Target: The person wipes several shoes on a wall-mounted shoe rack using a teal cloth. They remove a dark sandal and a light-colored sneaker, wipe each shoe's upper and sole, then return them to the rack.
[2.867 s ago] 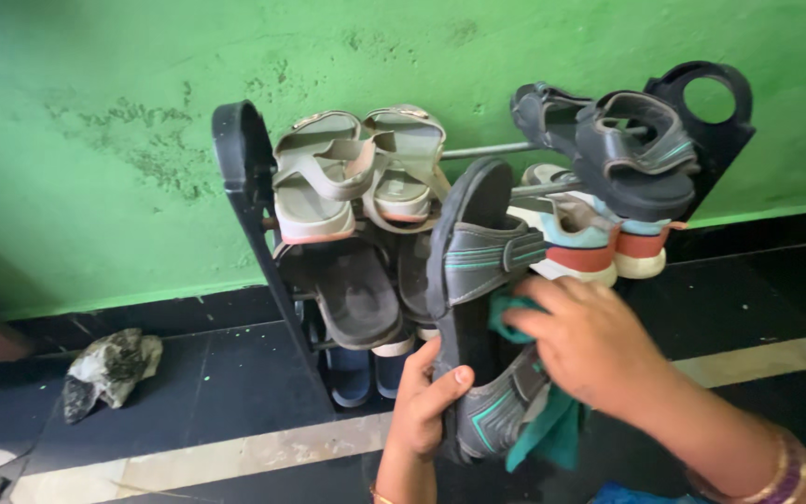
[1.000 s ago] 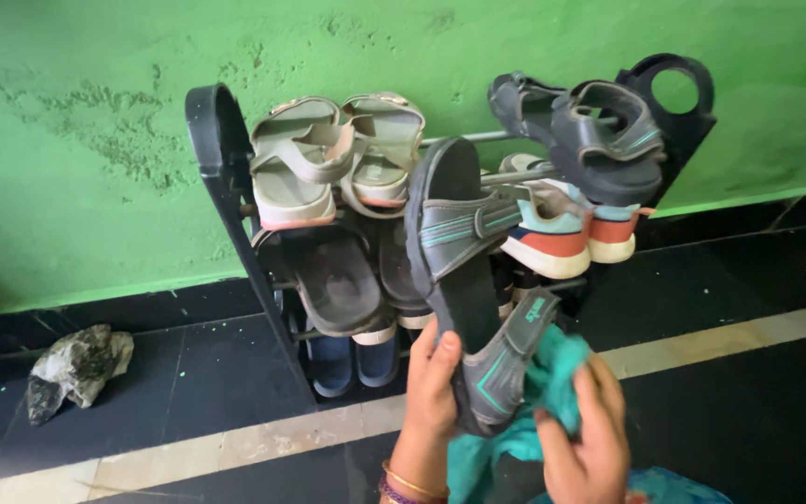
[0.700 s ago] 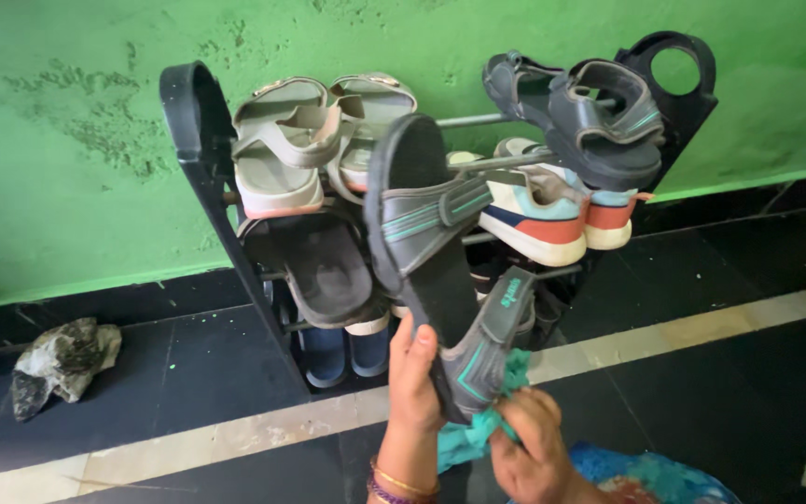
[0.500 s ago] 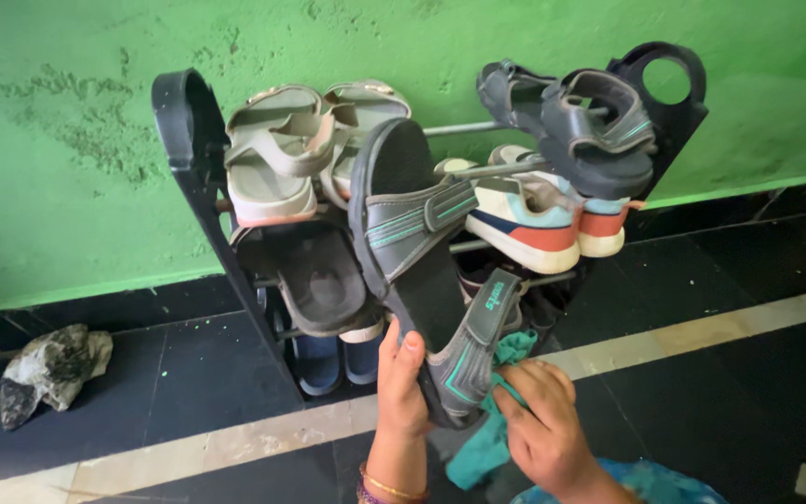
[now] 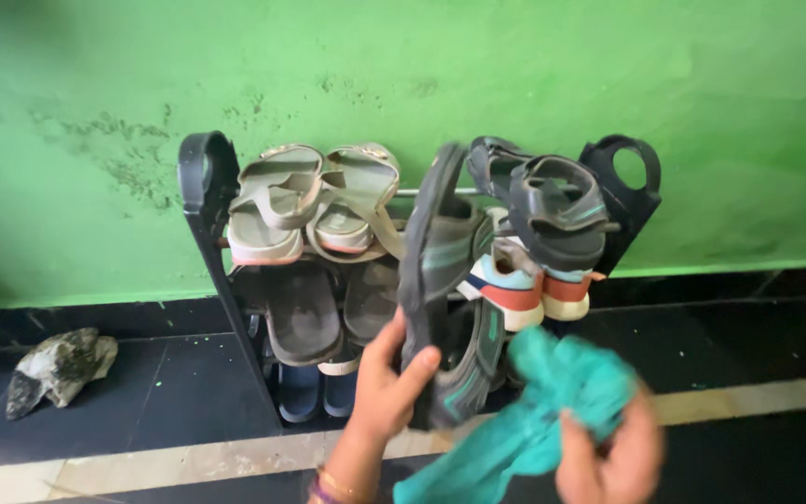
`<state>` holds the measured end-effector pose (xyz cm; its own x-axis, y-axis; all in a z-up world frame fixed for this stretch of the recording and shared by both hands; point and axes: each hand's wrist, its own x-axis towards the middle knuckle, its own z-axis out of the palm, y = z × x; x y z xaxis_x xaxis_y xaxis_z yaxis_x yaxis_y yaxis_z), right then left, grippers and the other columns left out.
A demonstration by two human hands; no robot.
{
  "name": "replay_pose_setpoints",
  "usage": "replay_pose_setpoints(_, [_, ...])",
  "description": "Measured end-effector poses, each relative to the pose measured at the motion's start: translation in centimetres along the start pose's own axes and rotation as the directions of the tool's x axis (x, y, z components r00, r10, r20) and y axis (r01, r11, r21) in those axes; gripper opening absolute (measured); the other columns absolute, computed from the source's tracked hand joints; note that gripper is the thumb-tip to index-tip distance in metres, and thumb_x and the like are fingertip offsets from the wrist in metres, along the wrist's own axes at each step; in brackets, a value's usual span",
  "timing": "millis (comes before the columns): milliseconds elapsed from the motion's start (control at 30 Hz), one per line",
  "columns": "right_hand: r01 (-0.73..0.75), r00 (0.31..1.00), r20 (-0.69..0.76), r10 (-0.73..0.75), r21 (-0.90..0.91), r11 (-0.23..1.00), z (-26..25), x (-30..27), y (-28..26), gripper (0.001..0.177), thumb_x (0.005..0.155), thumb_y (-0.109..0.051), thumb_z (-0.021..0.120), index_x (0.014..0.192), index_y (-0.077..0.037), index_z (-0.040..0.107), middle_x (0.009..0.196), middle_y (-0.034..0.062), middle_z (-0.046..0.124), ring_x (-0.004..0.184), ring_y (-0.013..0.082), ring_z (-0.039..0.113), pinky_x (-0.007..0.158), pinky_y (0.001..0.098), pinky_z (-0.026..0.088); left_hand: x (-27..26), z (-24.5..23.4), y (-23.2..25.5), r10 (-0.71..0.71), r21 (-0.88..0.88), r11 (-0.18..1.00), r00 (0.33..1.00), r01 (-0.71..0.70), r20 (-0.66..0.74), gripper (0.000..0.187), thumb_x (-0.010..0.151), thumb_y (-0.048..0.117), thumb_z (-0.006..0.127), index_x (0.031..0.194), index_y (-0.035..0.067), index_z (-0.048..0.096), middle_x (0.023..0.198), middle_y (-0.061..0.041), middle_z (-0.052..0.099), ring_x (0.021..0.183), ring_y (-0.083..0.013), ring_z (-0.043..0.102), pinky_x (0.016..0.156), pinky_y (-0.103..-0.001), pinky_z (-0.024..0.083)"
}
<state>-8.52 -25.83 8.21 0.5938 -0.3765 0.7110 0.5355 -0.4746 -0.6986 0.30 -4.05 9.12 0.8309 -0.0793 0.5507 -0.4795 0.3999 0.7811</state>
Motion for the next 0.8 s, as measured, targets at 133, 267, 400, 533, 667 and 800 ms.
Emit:
replay_pose_setpoints(133, [0.215, 0.97, 0.054, -0.236, 0.253, 0.943, -0.2, 6.6, -2.5, 0.048, 0.096, 0.011, 0.061, 0.133, -0.001, 0.032, 0.138, 0.0205, 0.052, 0.122, 0.0183, 0.06, 0.107, 0.032, 0.05, 6.2, 2.9, 4.7, 0.056, 0.309, 0.951, 0.994, -0.024, -0.095, 0.083, 0.086, 0.031, 0.077, 0.155, -0.002, 0.043, 0.136, -0.017, 0.066, 0.12, -0.0194, 0.065, 0.104, -0.031, 0.049])
replay_pose_setpoints(267, [0.272, 0.954, 0.04, -0.298, 0.308, 0.912, 0.5, 10.9, -5.0, 0.035, 0.103, 0.01, 0.06, 0.129, 0.0, 0.039, 0.138, 0.0169, 0.052, 0.122, 0.0151, 0.056, 0.11, 0.029, 0.046, 11.2, 6.5, 7.8, 0.322, 0.859, 0.512, 0.927, -0.002, -0.19, 0.11, 0.074, 0.052, 0.087, 0.154, -0.003, 0.035, 0.129, -0.025, 0.065, 0.115, -0.0367, 0.065, 0.09, -0.039, 0.051])
replay_pose_setpoints(400, [0.28, 0.958, 0.001, -0.288, 0.232, 0.932, 2.3, 15.2, -6.2, 0.032, 0.104, 0.007, 0.064, 0.133, 0.001, 0.052, 0.131, 0.0127, 0.056, 0.116, 0.0138, 0.057, 0.103, 0.0284, 0.048, 13.0, 8.7, 7.7, 0.164, 0.936, 0.291, 0.953, 0.2, -0.255, 0.131, 0.064, 0.059, 0.084, 0.161, -0.003, 0.02, 0.115, -0.018, 0.062, 0.101, -0.0376, 0.062, 0.085, -0.045, 0.051])
replay_pose_setpoints(533, [0.495, 0.865, -0.109, -0.491, 0.013, 0.869, 5.4, 21.5, -5.2, 0.03, 0.107, 0.004, 0.07, 0.135, 0.002, 0.059, 0.138, 0.018, 0.058, 0.132, 0.0275, 0.059, 0.117, 0.0366, 0.047, 13.5, 9.6, 5.9, 0.253, 0.961, 0.156, 0.931, 0.228, -0.263, 0.123, 0.059, 0.058, 0.088, 0.148, -0.006, 0.033, 0.118, -0.016, 0.057, 0.11, -0.0356, 0.055, 0.091, -0.051, 0.045])
replay_pose_setpoints(667, [0.626, 0.774, 0.037, -0.632, -0.193, 0.756, 9.5, 26.2, -3.5, 0.061, 0.101, -0.016, 0.073, 0.151, 0.005, 0.045, 0.152, 0.0278, 0.046, 0.145, 0.0416, 0.044, 0.122, 0.052, 0.037, 14.2, 9.1, 4.2, 0.161, 0.937, 0.17, 0.929, 0.306, -0.333, 0.099, 0.06, 0.058, 0.087, 0.13, -0.001, 0.049, 0.119, -0.014, 0.056, 0.117, -0.0346, 0.052, 0.092, -0.055, 0.043])
replay_pose_setpoints(800, [0.628, 0.75, 0.482, -0.453, -0.307, 0.715, 13.3, 24.4, -1.5, 0.063, 0.085, -0.028, 0.077, 0.14, -0.005, 0.056, 0.144, 0.0202, 0.052, 0.131, 0.0455, 0.046, 0.106, 0.0555, 0.039, 14.5, 8.0, 2.3, 0.174, 0.948, 0.142, 0.936, 0.283, -0.306, 0.083, 0.064, 0.05, 0.084, 0.124, 0.002, 0.053, 0.118, -0.013, 0.057, 0.114, -0.0346, 0.053, 0.087, -0.056, 0.046])
